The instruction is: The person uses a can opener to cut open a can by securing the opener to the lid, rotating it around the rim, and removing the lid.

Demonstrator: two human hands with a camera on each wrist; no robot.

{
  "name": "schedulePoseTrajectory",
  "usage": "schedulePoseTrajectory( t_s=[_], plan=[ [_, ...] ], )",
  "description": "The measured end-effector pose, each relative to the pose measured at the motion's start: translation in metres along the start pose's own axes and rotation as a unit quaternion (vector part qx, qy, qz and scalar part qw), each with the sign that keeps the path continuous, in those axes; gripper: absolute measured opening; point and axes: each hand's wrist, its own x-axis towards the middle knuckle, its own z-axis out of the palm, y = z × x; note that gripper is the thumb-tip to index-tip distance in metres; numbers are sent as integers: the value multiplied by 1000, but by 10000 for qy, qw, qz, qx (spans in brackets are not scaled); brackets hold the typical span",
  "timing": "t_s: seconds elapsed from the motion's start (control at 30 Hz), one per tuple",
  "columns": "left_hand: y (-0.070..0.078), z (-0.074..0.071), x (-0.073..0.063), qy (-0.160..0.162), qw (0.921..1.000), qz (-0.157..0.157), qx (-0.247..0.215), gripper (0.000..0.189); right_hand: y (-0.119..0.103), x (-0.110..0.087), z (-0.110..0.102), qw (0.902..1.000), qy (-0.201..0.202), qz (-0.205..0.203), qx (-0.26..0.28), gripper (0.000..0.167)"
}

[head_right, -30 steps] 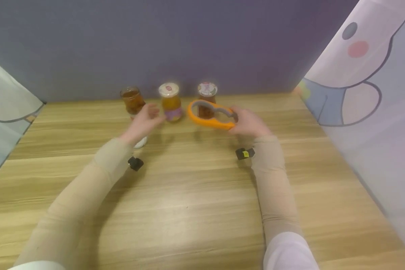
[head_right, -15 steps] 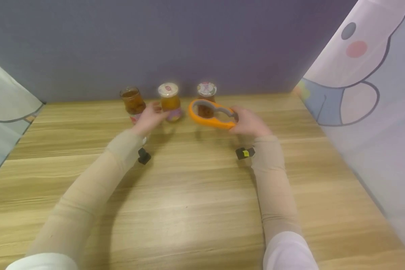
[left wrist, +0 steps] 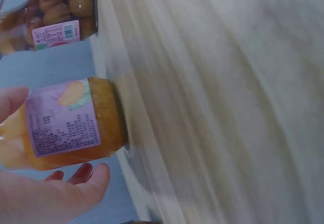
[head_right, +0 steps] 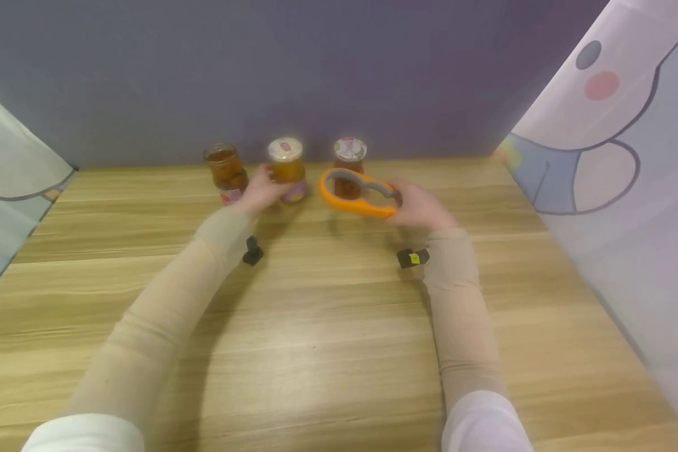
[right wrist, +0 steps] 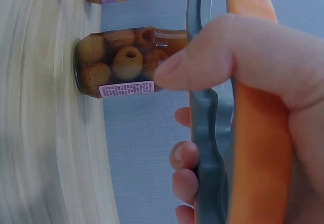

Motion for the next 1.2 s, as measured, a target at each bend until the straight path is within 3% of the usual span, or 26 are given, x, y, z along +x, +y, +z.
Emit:
schedulePoseTrajectory(
  t_s=[0.5,0.73,1.2],
  plan=[
    [-6,11,24,61,9998,162,-92,77,5,1,2,10000,5,35,-43,56],
    [-6,12,27,274,9989,239,-283,72,6,3,2,9999,-6,39,-113,59],
    [-6,12,24,399,9985,189,-318,69,7,2,1,10000,-28,70,-38,60]
  ],
)
